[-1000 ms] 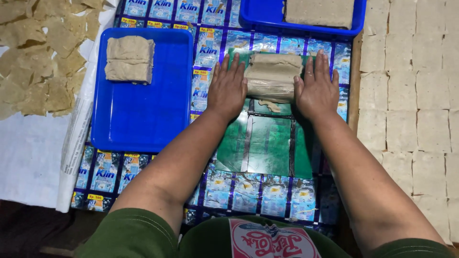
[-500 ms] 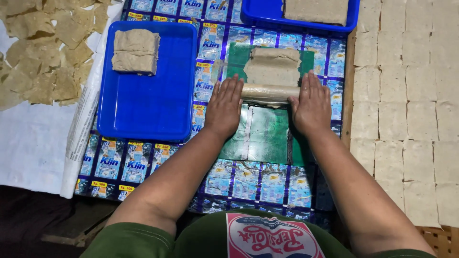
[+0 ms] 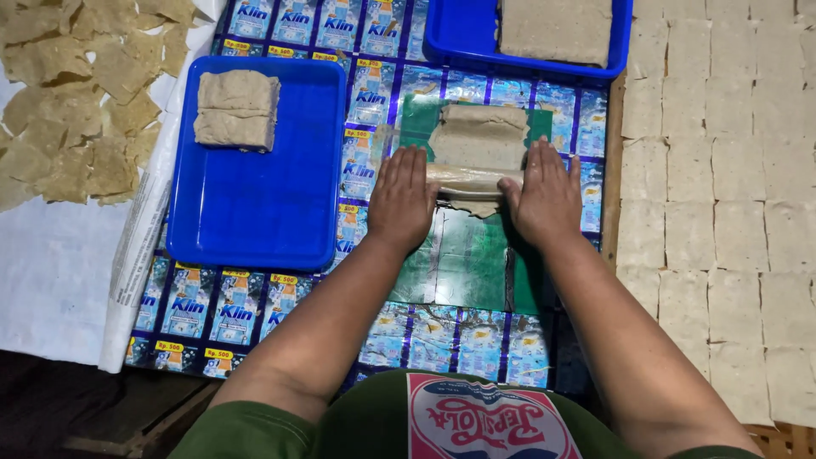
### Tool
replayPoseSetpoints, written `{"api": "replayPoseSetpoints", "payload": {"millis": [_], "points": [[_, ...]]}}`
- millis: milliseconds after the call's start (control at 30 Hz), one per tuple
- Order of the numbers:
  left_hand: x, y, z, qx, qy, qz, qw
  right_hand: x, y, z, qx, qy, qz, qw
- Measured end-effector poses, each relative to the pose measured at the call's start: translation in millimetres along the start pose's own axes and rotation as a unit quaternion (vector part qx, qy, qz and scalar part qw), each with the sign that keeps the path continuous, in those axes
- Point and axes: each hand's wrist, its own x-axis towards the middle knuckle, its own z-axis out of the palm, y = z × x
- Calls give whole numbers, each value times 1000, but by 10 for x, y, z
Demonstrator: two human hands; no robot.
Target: Slicing blocks of food and arranging the pieces on a tray and a mat.
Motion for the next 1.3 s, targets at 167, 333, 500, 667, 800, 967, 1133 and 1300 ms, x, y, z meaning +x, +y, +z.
{"api": "replayPoseSetpoints", "payload": {"millis": [167,333,500,667,800,967,1133,1300], "points": [[517,-80,68,3,-5,-26,1000,460,47,21,1,-29,33,999],[1009,-126,43,31,-25,-34,999,871,38,-95,23,-50,55,997],[1459,-165,6,31,-60,-72,995,1221,16,-247,32,-67,78,994],[1486,-146,-23,36,-63,-78,994,1236,33,-232,33,-48,85,995],[1324,-141,-66,19,-53,-58,997,1116,7,-210,28,-50,70,996],[883,-157,-16,24,-19,-13,999,756,-41,-153,12,-69,55,996],[466,-141,-3,-5,9,6,1000,389,-13,-10,4,-24,20,999],[132,-122,-23,-26,-2,22,999,64,38,103,14,15,-22,1000]]}}
